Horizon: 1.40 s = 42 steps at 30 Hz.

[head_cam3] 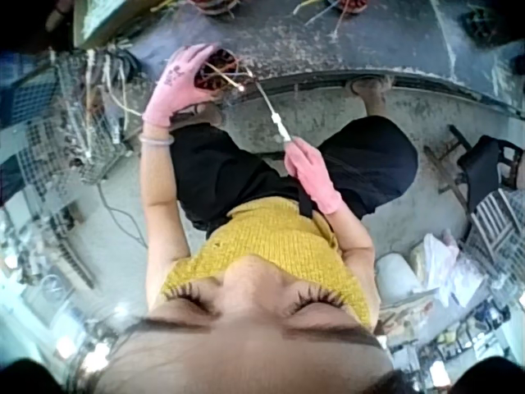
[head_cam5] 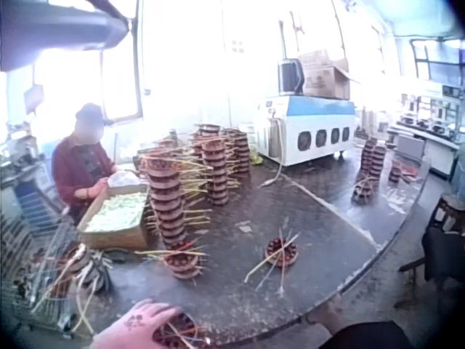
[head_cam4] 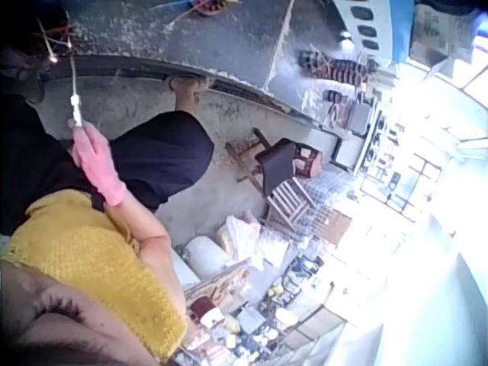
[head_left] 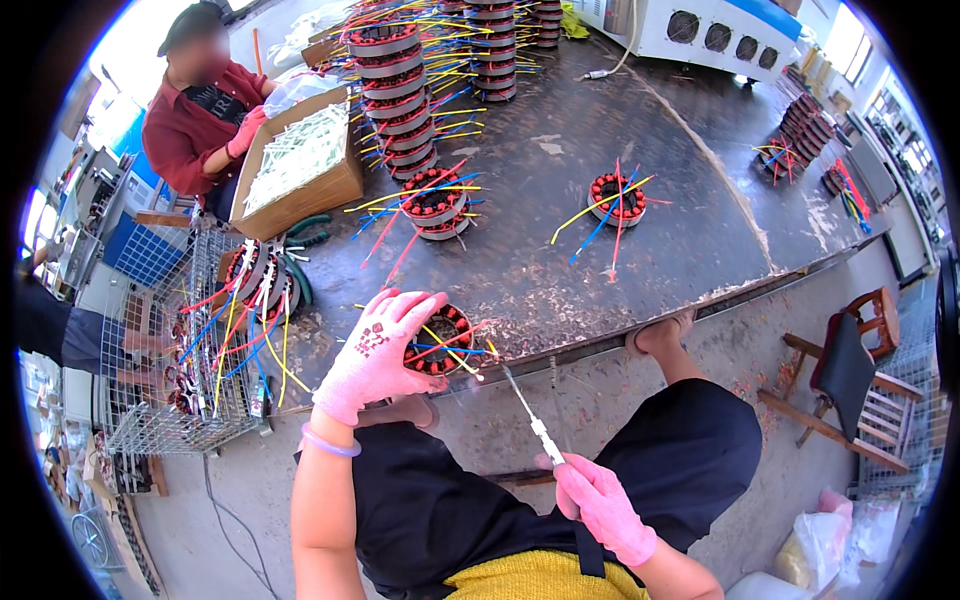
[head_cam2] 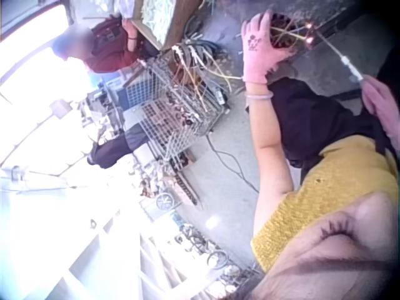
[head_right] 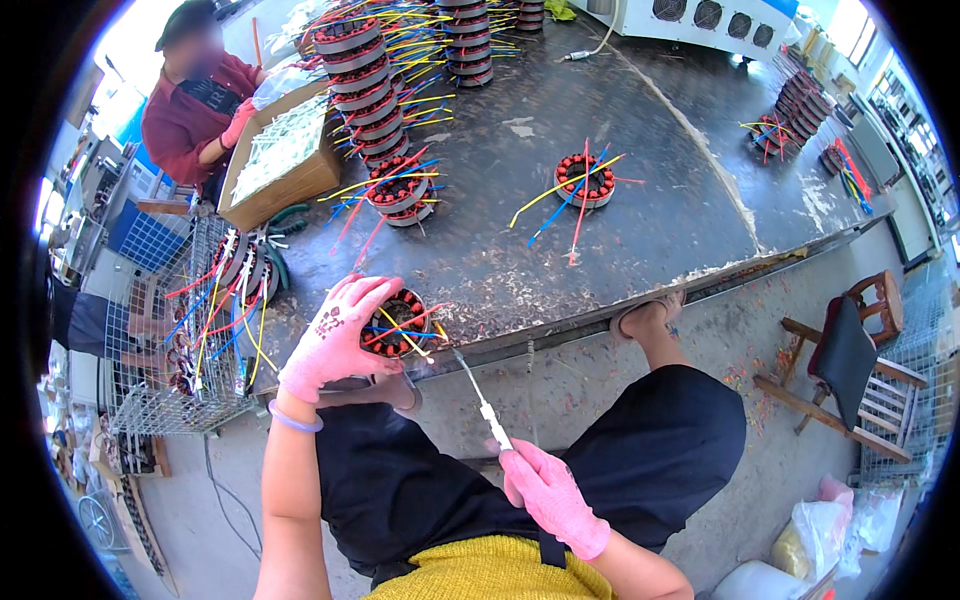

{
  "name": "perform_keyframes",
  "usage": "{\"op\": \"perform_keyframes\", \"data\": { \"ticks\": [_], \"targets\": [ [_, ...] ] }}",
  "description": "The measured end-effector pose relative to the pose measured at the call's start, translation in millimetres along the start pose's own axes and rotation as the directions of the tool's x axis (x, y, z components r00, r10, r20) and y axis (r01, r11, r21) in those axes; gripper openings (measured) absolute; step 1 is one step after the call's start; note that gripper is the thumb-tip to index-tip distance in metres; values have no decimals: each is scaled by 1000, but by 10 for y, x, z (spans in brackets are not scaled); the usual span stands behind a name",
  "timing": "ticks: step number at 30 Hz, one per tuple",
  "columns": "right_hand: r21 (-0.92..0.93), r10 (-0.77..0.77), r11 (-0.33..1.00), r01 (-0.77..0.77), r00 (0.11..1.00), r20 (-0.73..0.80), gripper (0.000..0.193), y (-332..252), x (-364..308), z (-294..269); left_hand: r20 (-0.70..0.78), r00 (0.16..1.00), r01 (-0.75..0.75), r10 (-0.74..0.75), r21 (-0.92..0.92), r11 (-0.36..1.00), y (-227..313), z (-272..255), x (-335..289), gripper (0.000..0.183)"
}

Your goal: The person uses a handheld heat tool to fuse wire connections on electrical motor components while wearing gloves.

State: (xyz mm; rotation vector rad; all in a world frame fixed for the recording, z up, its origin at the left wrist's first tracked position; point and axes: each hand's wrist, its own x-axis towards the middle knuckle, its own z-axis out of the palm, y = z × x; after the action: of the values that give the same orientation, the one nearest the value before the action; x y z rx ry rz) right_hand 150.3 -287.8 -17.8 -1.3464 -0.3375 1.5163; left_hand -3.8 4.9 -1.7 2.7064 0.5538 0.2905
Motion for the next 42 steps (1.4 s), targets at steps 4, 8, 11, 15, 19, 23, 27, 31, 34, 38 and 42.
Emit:
{"op": "perform_keyframes", "data": {
  "ticks": [4, 8, 11, 15, 19, 23, 27, 31, 34, 38, 42],
  "targets": [
    [4, 1, 1000, -1, 1000, 27, 38, 17, 18, -25, 1, 1000, -2, 2, -6, 1000, 7, -9, 12, 94],
    [6, -12, 1000, 11, 999, 40, 39, 30, 22, -14, 1, 1000, 2, -2, -1, 1000, 0, -6, -3, 95],
    [-56, -20, 998, 22, 999, 38, 39, 34, 18, -36, 1, 1000, 5, -5, 9, 1000, 12, -4, -2, 96],
    [-18, -18, 1000, 18, 999, 37, 38, 28, 20, -27, 2, 1000, 4, -4, 13, 1000, 21, -4, -4, 96],
    [23, 0, 1000, -1, 999, 38, 38, 2, 29, -2, -1, 1000, 7, -7, 33, 999, 31, -14, -13, 95],
    [52, 7, 999, -9, 999, 47, 39, 14, 20, -16, -13, 1000, 4, -4, 19, 1000, 30, -5, -21, 93],
    [7, -10, 1000, 10, 999, 32, 39, 10, 9, -19, -15, 1000, 2, -2, 8, 1000, 35, -6, -10, 93],
    [-33, 11, 999, -10, 999, 37, 38, -23, 23, -14, -9, 1000, 10, -9, 23, 1000, 59, -13, -10, 93],
    [-89, -2, 996, 5, 999, 35, 38, -25, 40, -21, -15, 1000, 13, -13, 31, 999, 49, -6, -23, 94],
    [-11, 9, 1000, -9, 999, 37, 38, -3, 20, -20, 0, 1000, 21, -21, 27, 999, 27, 16, -17, 95],
    [-22, 27, 999, -27, 999, 25, 38, 0, 11, -24, -2, 1000, 21, -21, 36, 999, 10, 31, -28, 96]
  ]
}}
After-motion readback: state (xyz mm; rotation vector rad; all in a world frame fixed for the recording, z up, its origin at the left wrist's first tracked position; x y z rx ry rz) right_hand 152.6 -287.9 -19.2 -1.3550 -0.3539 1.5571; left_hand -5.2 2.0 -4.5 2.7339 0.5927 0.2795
